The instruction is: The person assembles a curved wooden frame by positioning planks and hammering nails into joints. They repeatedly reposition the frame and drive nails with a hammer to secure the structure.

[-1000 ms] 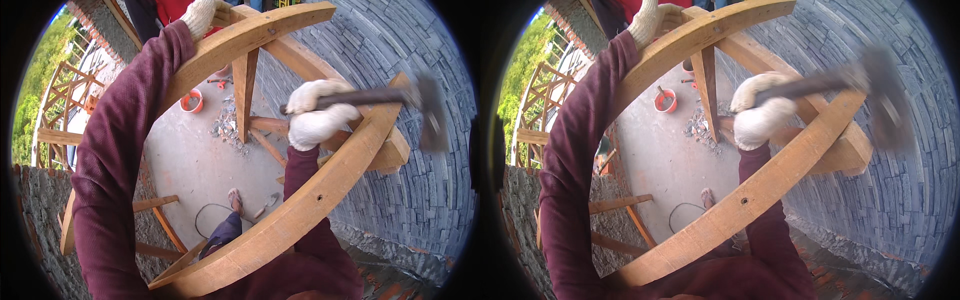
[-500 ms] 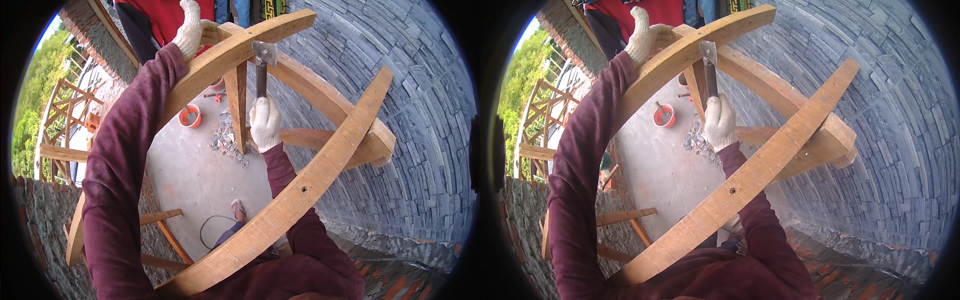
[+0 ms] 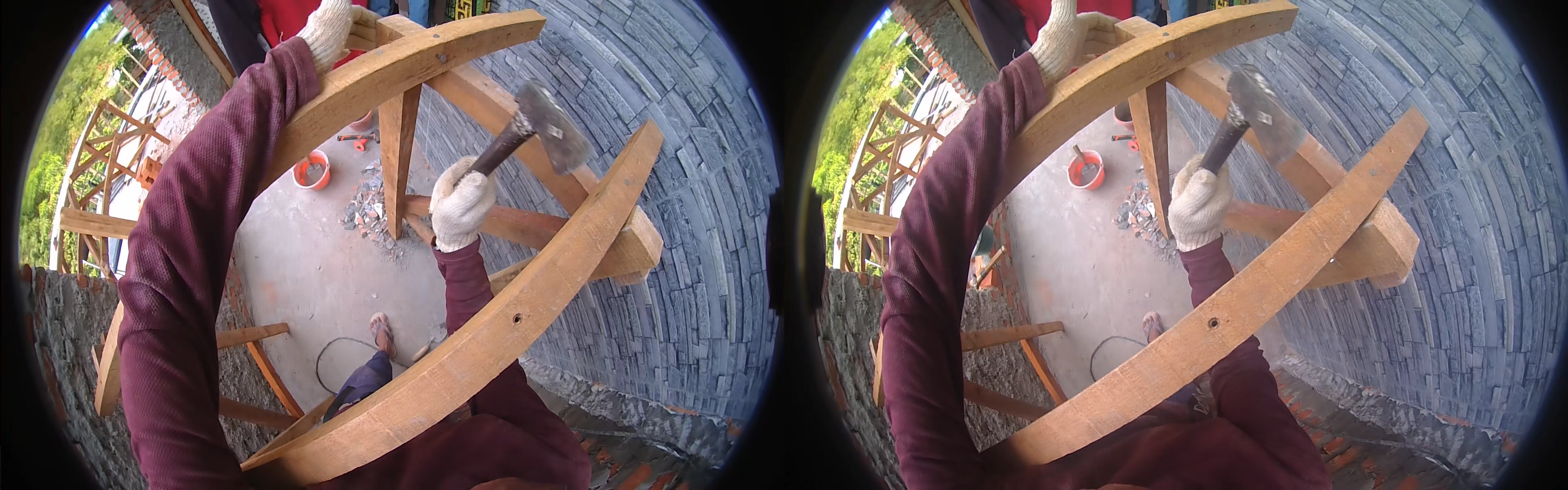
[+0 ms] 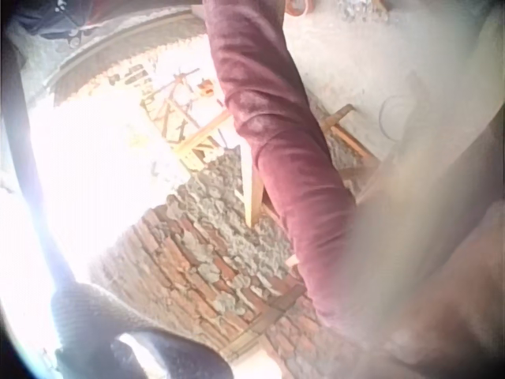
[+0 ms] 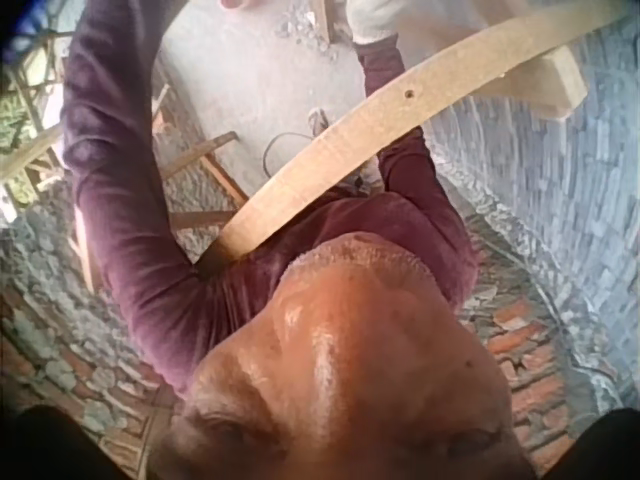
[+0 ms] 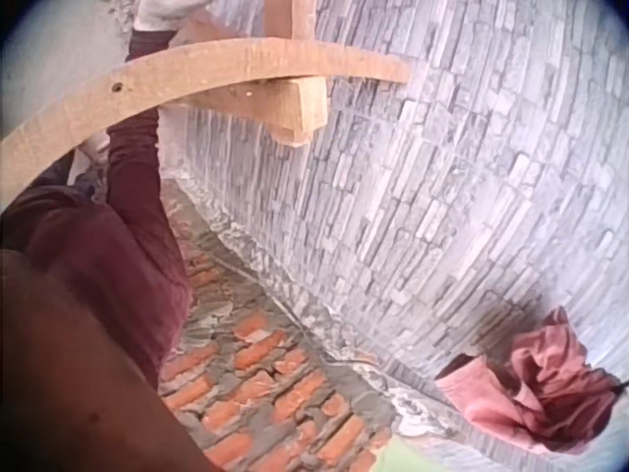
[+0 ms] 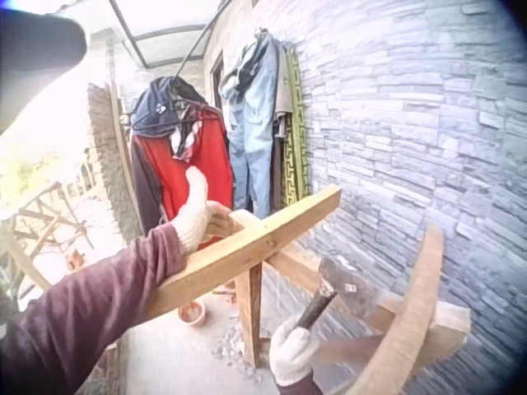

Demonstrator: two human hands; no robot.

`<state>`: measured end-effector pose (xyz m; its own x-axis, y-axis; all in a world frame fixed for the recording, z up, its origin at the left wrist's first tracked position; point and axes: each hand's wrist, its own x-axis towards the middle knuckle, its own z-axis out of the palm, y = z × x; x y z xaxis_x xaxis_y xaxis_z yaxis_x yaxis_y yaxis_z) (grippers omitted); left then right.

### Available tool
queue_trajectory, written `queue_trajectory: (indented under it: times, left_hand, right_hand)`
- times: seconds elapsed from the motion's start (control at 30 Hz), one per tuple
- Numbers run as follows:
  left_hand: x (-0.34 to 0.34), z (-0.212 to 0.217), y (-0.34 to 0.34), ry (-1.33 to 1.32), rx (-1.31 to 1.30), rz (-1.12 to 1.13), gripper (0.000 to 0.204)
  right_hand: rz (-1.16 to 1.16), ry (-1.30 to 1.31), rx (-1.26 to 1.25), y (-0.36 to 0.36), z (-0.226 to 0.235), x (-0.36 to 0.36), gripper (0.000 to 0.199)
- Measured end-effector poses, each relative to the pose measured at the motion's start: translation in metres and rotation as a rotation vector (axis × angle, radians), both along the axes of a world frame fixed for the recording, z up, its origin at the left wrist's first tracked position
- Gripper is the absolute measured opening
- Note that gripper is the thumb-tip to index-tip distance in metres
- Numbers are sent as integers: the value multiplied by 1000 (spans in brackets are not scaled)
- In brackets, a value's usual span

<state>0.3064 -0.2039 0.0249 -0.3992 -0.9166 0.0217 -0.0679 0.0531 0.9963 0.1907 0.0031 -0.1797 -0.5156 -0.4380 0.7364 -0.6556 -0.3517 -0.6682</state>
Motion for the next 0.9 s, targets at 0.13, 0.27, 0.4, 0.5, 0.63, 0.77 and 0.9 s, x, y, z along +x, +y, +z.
queue_trajectory:
  times: [0.13,0.27,0.4,0.5,0.63,0.77,0.9]
  left_hand:
    - [8,-1,-5,8,63,35,136]
    - [18,-3,9,-21,47,50,136]
    - [-14,6,-2,15,65,8,136]
    - [2,4,-7,30,121,125,136]
    - [6,-4,-7,35,106,45,135]
    - [7,-1,-9,26,105,43,135]
    - [8,-1,-2,18,54,40,134]
  right_hand:
    - [108,26,58,-22,11,-5,14]
    - [452,-512,-277,6,42,-18,57]
    - [-50,67,-123,-31,-17,-26,27]
    - [133,-35,144,-6,-17,-4,15]
    - [196,-222,5,1,28,8,25]
    - [330,-287,45,-20,16,-9,37]
    - [752,-486,-471,3,57,-20,41]
